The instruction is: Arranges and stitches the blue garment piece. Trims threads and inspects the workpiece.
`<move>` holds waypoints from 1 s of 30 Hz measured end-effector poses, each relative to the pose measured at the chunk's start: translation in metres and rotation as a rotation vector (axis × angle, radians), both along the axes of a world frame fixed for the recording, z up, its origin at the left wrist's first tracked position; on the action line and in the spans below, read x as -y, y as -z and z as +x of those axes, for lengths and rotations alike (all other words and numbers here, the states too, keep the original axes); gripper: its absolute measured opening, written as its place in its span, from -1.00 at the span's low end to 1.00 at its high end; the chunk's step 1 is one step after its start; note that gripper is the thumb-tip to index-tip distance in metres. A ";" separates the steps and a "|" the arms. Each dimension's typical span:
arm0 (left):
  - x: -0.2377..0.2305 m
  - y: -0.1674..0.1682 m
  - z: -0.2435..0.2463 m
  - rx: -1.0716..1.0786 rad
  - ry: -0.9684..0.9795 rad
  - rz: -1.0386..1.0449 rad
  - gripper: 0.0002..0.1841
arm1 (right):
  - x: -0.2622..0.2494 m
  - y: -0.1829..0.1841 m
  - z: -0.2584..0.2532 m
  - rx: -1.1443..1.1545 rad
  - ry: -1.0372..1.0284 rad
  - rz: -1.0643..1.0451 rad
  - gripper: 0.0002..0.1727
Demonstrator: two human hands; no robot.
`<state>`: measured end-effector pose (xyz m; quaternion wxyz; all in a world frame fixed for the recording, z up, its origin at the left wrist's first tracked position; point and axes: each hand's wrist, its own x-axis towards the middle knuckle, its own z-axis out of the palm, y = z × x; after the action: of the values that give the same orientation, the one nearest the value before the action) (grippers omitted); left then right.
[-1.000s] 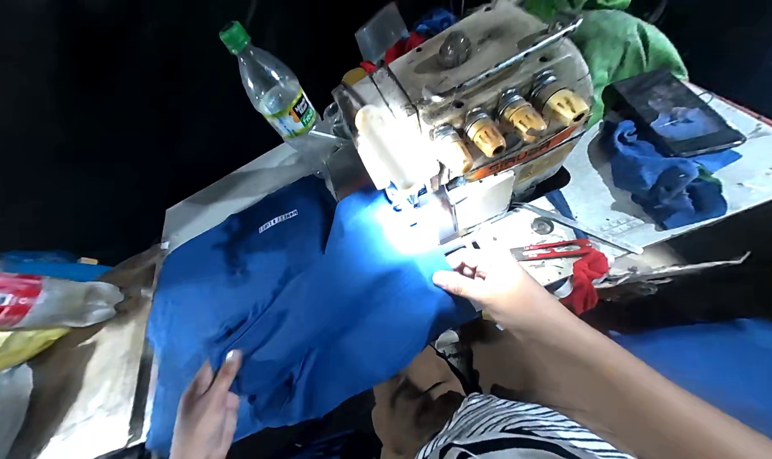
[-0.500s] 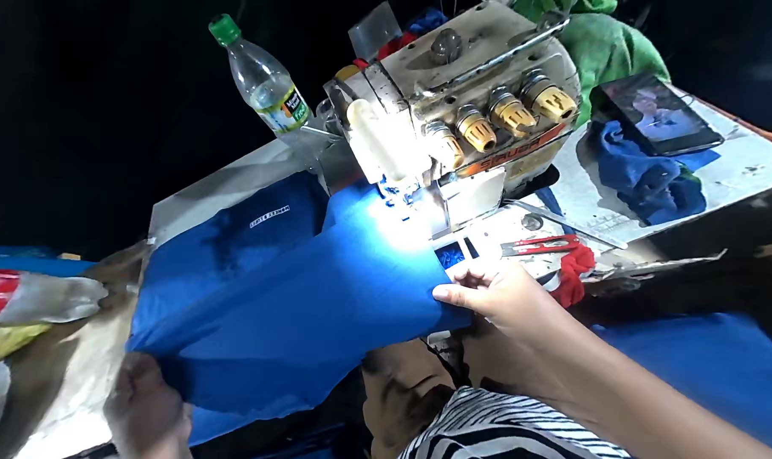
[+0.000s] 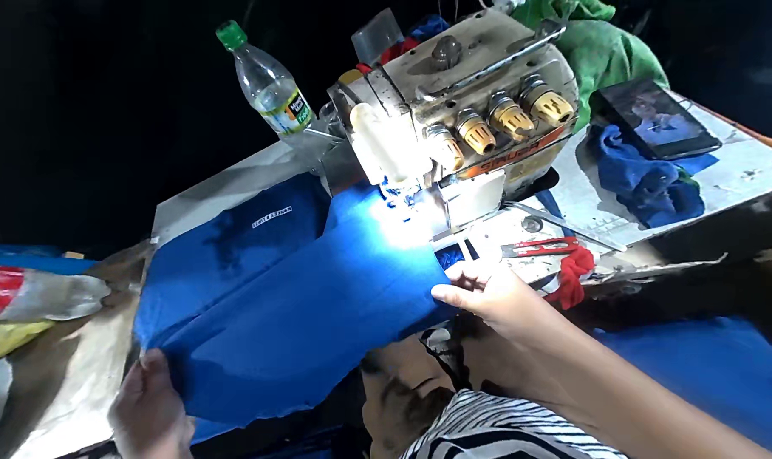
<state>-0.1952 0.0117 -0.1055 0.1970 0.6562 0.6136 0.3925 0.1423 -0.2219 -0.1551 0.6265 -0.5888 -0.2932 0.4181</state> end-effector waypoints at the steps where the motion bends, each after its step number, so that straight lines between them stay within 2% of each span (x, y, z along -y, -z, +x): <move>1: 0.002 -0.001 0.001 -0.007 -0.019 0.010 -0.53 | 0.001 0.000 0.000 -0.008 -0.006 0.001 -0.92; 5: 0.002 -0.006 0.003 -0.035 -0.040 0.050 -0.52 | 0.001 -0.004 -0.002 0.002 -0.009 -0.033 -0.92; 10: -0.012 -0.003 0.004 0.047 0.055 0.101 -0.51 | -0.003 -0.002 -0.001 0.011 -0.007 -0.028 -0.90; 13: -0.021 -0.004 0.012 -0.158 0.065 0.181 -0.53 | -0.006 -0.005 0.002 0.037 -0.018 -0.049 -0.89; 15: -0.011 -0.015 0.016 -0.282 0.132 0.202 -0.31 | -0.005 -0.005 0.003 0.062 -0.039 -0.044 -0.89; 16: -0.001 -0.019 0.021 -0.257 0.179 0.254 -0.31 | -0.003 -0.004 0.003 0.062 -0.053 -0.031 -0.89; 18: 0.039 -0.019 0.040 -0.057 0.434 0.319 -0.65 | 0.004 -0.003 0.007 0.000 -0.113 -0.024 -0.89; 19: 0.068 -0.016 0.051 0.083 0.655 0.132 -0.79 | 0.009 -0.004 0.007 -0.080 -0.154 -0.045 -0.90; 20: 0.097 -0.007 0.066 0.199 0.877 -0.191 -0.77 | 0.015 -0.004 0.006 -0.173 -0.190 -0.064 -0.92; 21: 0.124 0.009 0.084 0.317 1.019 -0.517 -0.72 | 0.020 -0.004 0.006 -0.261 -0.223 -0.078 -0.92; 22: 0.145 0.032 0.101 0.465 1.076 -0.783 -0.59 | 0.023 -0.003 0.006 -0.333 -0.246 -0.075 -0.92; 23: 0.162 0.056 0.117 0.673 1.049 -0.973 -0.41 | 0.026 -0.001 0.006 -0.380 -0.261 -0.060 -0.91; 24: 0.173 0.074 0.129 0.912 0.954 -1.083 -0.32 | 0.028 0.002 0.005 -0.403 -0.263 -0.042 -0.91; 26: 0.183 0.082 0.147 1.287 0.714 -1.104 -0.35 | 0.031 0.004 0.002 -0.386 -0.232 -0.032 -0.92; 28: 0.184 0.073 0.160 1.413 0.426 -0.968 -0.59 | 0.033 0.002 0.002 -0.342 -0.191 -0.045 -0.93; 29: 0.183 0.068 0.165 1.370 0.313 -0.879 -0.74 | 0.033 0.001 0.002 -0.319 -0.174 -0.052 -0.92; 30: 0.181 0.064 0.169 1.284 0.228 -0.806 -0.82 | 0.033 0.000 0.002 -0.294 -0.162 -0.062 -0.92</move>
<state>-0.0265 -0.1694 -0.1692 0.7782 0.2361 0.4029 0.4198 0.1443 -0.2553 -0.1553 0.6084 -0.5149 -0.2318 0.5577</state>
